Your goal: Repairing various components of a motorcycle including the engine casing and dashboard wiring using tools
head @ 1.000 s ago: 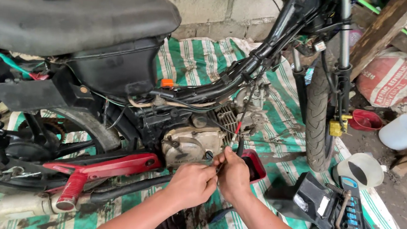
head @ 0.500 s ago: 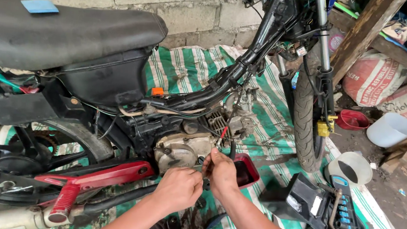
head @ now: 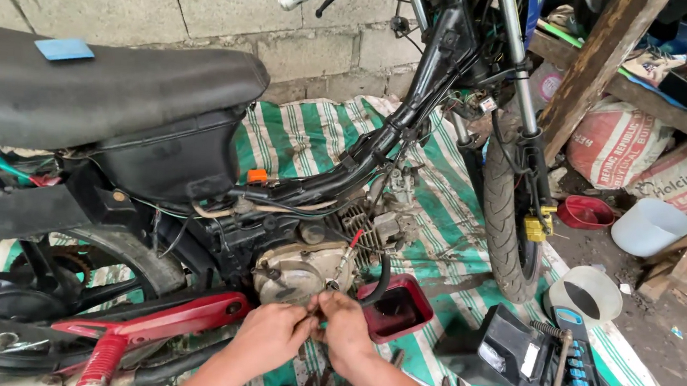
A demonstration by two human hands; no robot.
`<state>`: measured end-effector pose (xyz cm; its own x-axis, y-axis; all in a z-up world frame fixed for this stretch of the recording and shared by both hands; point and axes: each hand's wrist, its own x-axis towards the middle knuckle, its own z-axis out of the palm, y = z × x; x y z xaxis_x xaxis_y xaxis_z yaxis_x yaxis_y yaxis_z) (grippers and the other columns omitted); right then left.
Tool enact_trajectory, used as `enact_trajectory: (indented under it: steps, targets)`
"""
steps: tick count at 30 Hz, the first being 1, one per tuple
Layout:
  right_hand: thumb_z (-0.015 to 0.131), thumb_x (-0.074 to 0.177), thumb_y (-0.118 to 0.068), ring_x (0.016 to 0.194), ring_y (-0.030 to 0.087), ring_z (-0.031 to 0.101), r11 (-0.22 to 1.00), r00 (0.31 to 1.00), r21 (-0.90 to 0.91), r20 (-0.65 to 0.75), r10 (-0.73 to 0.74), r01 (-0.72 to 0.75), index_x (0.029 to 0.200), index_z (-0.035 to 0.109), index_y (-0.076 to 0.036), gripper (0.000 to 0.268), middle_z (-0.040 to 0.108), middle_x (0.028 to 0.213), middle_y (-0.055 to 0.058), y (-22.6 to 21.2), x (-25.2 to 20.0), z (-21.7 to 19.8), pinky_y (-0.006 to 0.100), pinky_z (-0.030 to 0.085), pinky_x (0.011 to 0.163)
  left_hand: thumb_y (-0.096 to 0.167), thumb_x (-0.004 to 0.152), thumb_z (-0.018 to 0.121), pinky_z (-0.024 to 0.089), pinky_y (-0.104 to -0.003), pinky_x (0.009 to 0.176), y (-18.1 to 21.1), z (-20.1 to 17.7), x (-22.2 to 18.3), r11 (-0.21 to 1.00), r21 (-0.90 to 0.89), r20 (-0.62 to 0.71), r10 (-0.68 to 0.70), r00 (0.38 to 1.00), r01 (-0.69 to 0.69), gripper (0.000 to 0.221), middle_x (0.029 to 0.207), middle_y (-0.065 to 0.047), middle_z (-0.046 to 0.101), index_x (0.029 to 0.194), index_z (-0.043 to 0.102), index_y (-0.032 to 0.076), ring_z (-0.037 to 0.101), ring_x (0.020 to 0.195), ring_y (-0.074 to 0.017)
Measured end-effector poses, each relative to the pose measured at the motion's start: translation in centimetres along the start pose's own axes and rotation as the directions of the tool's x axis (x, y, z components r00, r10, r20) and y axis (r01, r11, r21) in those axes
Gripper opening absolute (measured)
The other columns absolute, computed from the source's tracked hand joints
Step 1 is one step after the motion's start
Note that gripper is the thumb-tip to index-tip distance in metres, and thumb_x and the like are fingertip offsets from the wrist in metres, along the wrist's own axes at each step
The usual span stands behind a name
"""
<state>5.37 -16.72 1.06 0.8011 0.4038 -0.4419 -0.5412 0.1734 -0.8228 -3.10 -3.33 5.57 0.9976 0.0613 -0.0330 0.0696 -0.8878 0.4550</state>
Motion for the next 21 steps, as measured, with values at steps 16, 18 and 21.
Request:
enact_trajectory:
  steps: [16,18,21]
  targets:
    - [0.050,0.114,-0.021,0.044,0.025,0.064,0.875,0.973,-0.427,0.097,-0.209,0.230,0.078,0.066,-0.004,0.043,0.071,0.062,0.013,2.4,-2.5,-0.4,0.034,0.050,0.045,0.047,0.103,0.064,0.054,-0.044,0.095,0.9,-2.4,4.0,0.935,-0.328,-0.110,-0.178,0.978,0.133,0.039,0.113,-0.005,0.088,0.115,0.085,0.016,0.079,0.110,-0.0319]
    - [0.054,0.113,-0.023,0.042,0.026,0.062,0.898,0.987,-0.409,0.051,-0.155,0.162,0.080,0.068,-0.003,0.041,0.070,0.060,0.014,3.0,-2.3,-0.9,0.036,0.048,0.043,0.049,0.101,0.064,0.054,-0.044,0.097,0.4,-2.5,6.2,0.938,-0.326,-0.131,-0.164,0.978,0.114,0.040,0.117,-0.005,0.087,0.117,0.085,0.018,0.079,0.113,-0.0316]
    - [0.059,0.109,-0.034,0.049,0.020,0.070,0.869,0.990,-0.480,-0.006,-0.140,0.120,0.077,0.075,-0.010,0.043,0.077,0.061,0.008,5.4,0.2,-2.4,0.032,0.052,0.051,0.044,0.099,0.068,0.055,-0.043,0.089,0.7,-5.2,10.4,0.946,-0.324,-0.217,-0.047,0.975,-0.027,0.033,0.108,-0.005,0.087,0.109,0.084,0.018,0.079,0.102,-0.0278]
